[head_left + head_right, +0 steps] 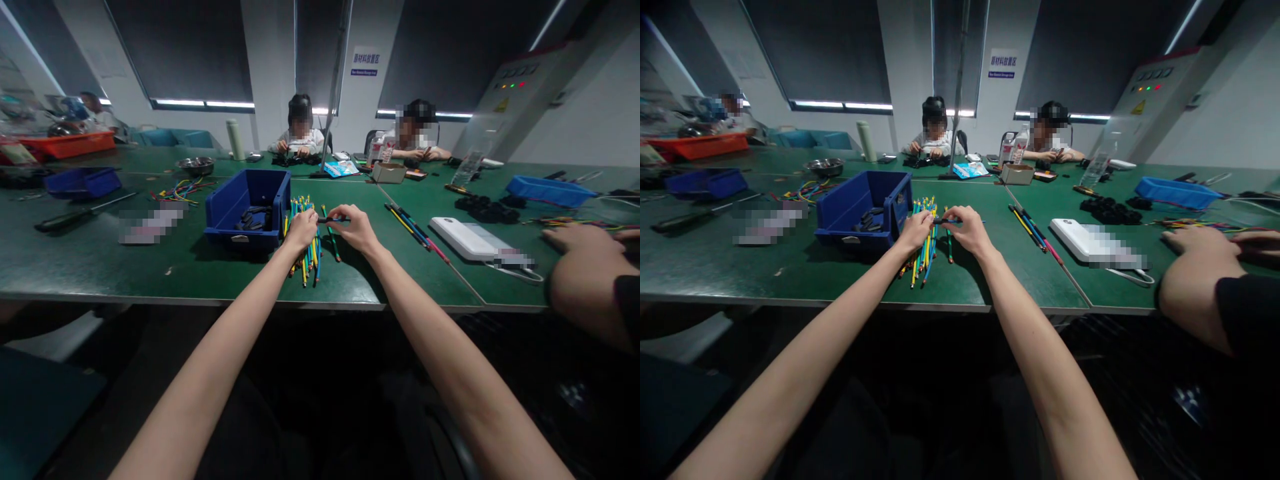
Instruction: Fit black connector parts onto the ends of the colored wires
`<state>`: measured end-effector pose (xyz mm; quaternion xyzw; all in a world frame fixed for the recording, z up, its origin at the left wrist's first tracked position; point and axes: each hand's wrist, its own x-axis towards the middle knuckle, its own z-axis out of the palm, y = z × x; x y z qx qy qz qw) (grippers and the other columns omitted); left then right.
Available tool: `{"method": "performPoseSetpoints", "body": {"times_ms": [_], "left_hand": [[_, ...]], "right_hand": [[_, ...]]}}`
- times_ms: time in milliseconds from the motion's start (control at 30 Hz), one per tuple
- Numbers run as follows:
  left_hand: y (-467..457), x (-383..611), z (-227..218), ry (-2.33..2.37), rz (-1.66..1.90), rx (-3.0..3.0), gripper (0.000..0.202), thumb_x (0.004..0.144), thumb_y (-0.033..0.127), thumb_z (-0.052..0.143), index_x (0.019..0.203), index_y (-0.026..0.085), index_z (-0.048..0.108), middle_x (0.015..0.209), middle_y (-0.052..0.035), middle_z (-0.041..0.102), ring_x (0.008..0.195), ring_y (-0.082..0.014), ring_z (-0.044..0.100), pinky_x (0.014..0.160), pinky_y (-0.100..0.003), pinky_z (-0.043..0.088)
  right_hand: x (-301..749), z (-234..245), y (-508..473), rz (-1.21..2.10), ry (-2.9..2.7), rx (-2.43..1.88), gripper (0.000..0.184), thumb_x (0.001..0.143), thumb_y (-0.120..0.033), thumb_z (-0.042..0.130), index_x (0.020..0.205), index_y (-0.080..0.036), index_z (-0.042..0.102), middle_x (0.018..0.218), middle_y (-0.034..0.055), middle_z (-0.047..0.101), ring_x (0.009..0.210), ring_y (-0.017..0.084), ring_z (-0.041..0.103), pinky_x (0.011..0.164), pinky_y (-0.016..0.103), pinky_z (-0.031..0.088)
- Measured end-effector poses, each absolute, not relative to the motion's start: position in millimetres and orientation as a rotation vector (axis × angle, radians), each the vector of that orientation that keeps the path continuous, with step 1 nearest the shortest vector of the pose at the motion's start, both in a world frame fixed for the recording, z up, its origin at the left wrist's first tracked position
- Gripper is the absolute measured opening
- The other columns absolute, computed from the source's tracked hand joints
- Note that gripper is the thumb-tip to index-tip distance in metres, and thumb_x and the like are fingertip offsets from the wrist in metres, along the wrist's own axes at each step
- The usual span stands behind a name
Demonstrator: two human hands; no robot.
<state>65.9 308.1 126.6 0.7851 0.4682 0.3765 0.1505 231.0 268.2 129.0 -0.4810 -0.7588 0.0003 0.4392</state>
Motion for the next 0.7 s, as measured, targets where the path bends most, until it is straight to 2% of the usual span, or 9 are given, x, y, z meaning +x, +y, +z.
{"method": "performPoseSetpoints", "body": {"times_ms": [167,333,433,533,700], "left_hand": [[305.4,65.4,128.8,1.321,1.068,2.251,0.028,0.090,0.023,0.042,0.065,0.021,0.053,0.069,-0.0016,0.063,0.071,-0.0164,0.057,0.063,-0.025,0.037],[303.8,64.8,129.5,1.307,1.088,2.265,0.027,0.090,0.024,0.042,0.066,0.021,0.054,0.070,-0.0012,0.063,0.070,-0.0164,0.057,0.062,-0.026,0.036],[304.6,64.7,129.2,1.289,1.111,2.255,0.027,0.091,0.024,0.041,0.067,0.021,0.053,0.071,-0.0015,0.063,0.069,-0.0165,0.056,0.062,-0.026,0.035],[307.4,64.8,127.7,1.296,1.146,2.223,0.027,0.092,0.025,0.039,0.068,0.021,0.052,0.068,-0.0012,0.061,0.067,-0.0166,0.055,0.061,-0.026,0.035],[311.6,65.5,123.8,1.291,1.171,2.165,0.025,0.091,0.027,0.039,0.070,0.022,0.052,0.066,0.0001,0.059,0.065,-0.0160,0.054,0.060,-0.025,0.034]], "right_hand": [[232.4,126.7,270.9,-0.047,-1.887,-1.214,0.011,0.085,-0.032,0.058,0.086,-0.024,0.065,0.083,0.0025,0.064,0.082,0.020,0.053,0.079,0.033,0.040],[232.4,125.8,270.5,-0.069,-1.869,-1.214,0.014,0.086,-0.036,0.058,0.086,-0.024,0.065,0.085,0.0033,0.065,0.083,0.021,0.054,0.079,0.034,0.041],[231.2,126.4,266.7,-0.040,-1.862,-1.203,0.022,0.086,-0.042,0.056,0.094,-0.023,0.065,0.086,0.0039,0.066,0.082,0.020,0.056,0.079,0.032,0.042],[230.2,124.9,265.1,0.047,-1.813,-1.288,0.029,0.091,-0.044,0.046,0.102,-0.023,0.063,0.078,0.0025,0.065,0.074,0.018,0.057,0.073,0.030,0.042],[232.1,122.5,269.9,0.015,-1.716,-1.413,0.034,0.089,-0.043,0.045,0.073,-0.021,0.066,0.067,0.0022,0.062,0.066,0.017,0.054,0.065,0.028,0.038]]}}
